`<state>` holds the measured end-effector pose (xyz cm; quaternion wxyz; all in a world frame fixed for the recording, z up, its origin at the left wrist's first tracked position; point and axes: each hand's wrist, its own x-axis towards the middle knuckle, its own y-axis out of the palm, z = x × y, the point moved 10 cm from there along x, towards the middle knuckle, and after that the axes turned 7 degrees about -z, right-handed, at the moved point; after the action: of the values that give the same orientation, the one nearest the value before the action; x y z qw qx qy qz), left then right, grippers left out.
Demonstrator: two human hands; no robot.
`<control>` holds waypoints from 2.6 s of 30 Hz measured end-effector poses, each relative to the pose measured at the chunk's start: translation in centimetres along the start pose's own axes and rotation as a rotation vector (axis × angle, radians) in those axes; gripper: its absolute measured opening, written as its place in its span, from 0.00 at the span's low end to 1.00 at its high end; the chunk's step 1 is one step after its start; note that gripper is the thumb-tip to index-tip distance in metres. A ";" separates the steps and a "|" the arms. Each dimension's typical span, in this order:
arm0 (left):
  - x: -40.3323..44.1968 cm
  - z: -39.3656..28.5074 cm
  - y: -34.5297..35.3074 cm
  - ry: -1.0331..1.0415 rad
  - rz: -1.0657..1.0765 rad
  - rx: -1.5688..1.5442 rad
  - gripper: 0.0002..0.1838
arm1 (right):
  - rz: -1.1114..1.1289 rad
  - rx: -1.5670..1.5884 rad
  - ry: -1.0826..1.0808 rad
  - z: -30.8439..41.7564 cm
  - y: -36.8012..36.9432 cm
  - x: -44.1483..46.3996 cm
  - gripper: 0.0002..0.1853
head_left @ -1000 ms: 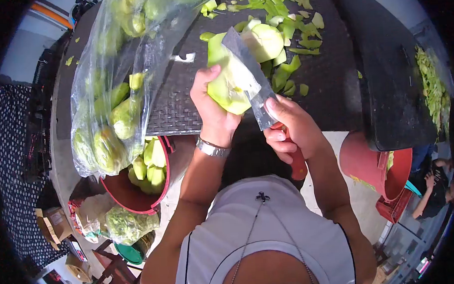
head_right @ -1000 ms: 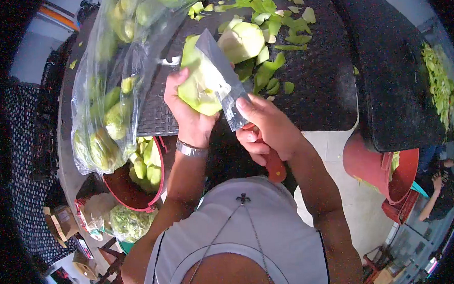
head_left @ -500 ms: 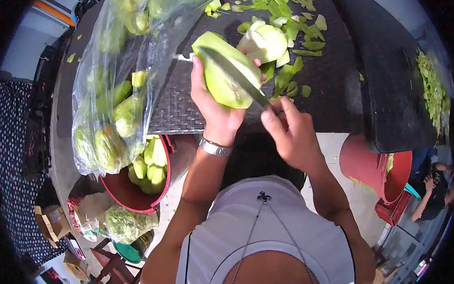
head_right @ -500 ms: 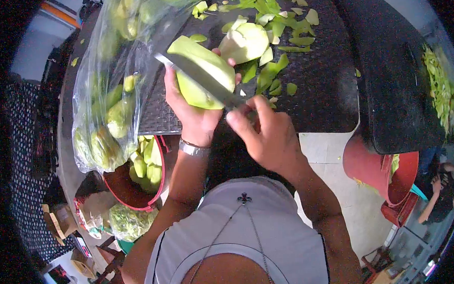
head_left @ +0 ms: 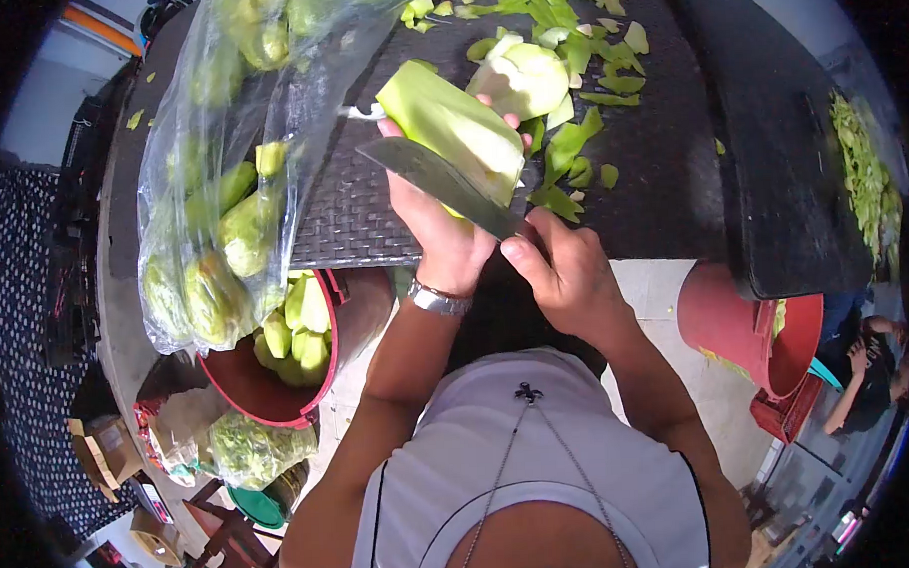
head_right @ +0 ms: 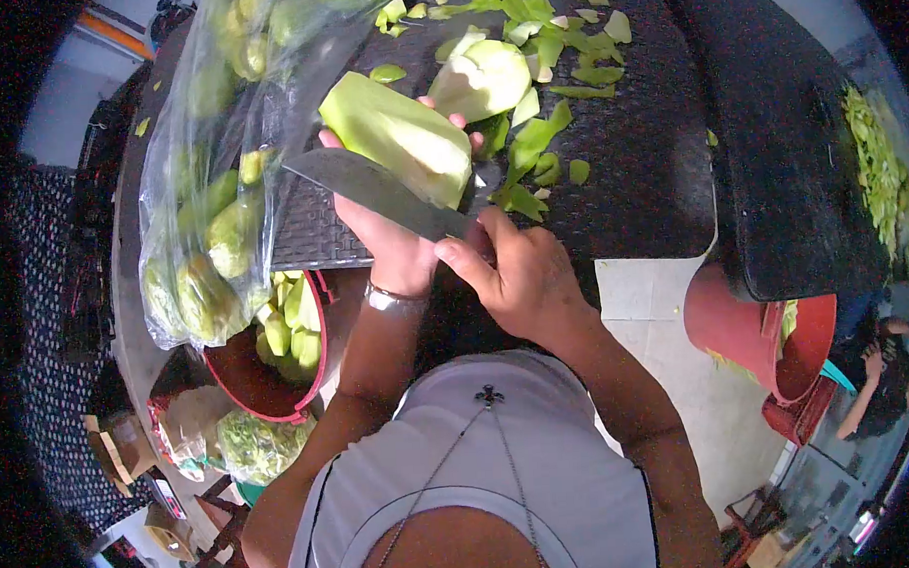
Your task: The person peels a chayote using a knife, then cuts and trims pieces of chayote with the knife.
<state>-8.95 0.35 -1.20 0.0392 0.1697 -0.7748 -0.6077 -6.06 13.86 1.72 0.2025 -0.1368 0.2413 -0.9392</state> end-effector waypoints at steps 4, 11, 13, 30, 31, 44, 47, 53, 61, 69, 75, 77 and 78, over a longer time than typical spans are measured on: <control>-1.4 0.8 0.8 0.080 0.010 0.169 0.37 | -0.107 0.044 -0.127 0.2 -0.3 0.9 0.23; -1.2 0.8 -0.4 0.126 -0.010 0.121 0.42 | -0.154 0.034 -0.112 -0.3 -0.2 1.1 0.25; -1.5 0.9 0.1 0.115 0.047 0.068 0.39 | -0.162 0.063 -0.147 -0.3 -0.3 1.2 0.26; -0.4 0.4 -0.4 -0.007 -0.018 -0.045 0.45 | -0.097 -0.184 -0.074 -0.2 -1.2 0.5 0.23; -0.5 0.4 -0.7 0.013 -0.043 -0.026 0.45 | -0.103 -0.169 -0.076 -0.3 -1.2 0.6 0.25; -2.6 -1.0 1.8 0.290 0.144 0.695 0.50 | 0.037 0.270 0.010 0.4 -0.7 1.7 0.21; -2.1 -1.0 1.9 0.199 0.159 0.674 0.49 | 0.280 0.518 0.340 -1.8 1.1 1.5 0.28; -0.5 -1.2 -0.9 -0.103 -0.042 0.216 0.32 | 0.580 0.988 0.642 -2.9 1.8 -0.1 0.47; 0.2 -1.2 -2.6 -0.126 -0.145 0.221 0.30 | 0.216 0.382 0.539 -3.6 -2.1 1.4 0.15; 0.0 -0.8 -2.3 -0.127 -0.147 0.190 0.28 | 0.243 0.357 0.543 -3.8 -1.3 0.2 0.14; -0.2 -1.2 -2.4 -0.049 -0.136 0.255 0.28 | 0.223 0.399 0.517 -4.2 -0.8 -0.2 0.14; -0.4 -1.1 -2.5 0.025 -0.112 0.300 0.29 | 0.215 0.437 0.518 -4.2 -0.9 -0.1 0.14; -0.5 -1.0 -2.6 0.056 -0.107 0.310 0.29 | 0.218 0.454 0.523 -4.0 -0.9 0.0 0.14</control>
<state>-7.65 -0.93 -3.31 0.0017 0.2314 -0.8479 -0.4770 -7.74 16.15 -1.24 0.2579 0.1831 0.0833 -0.9450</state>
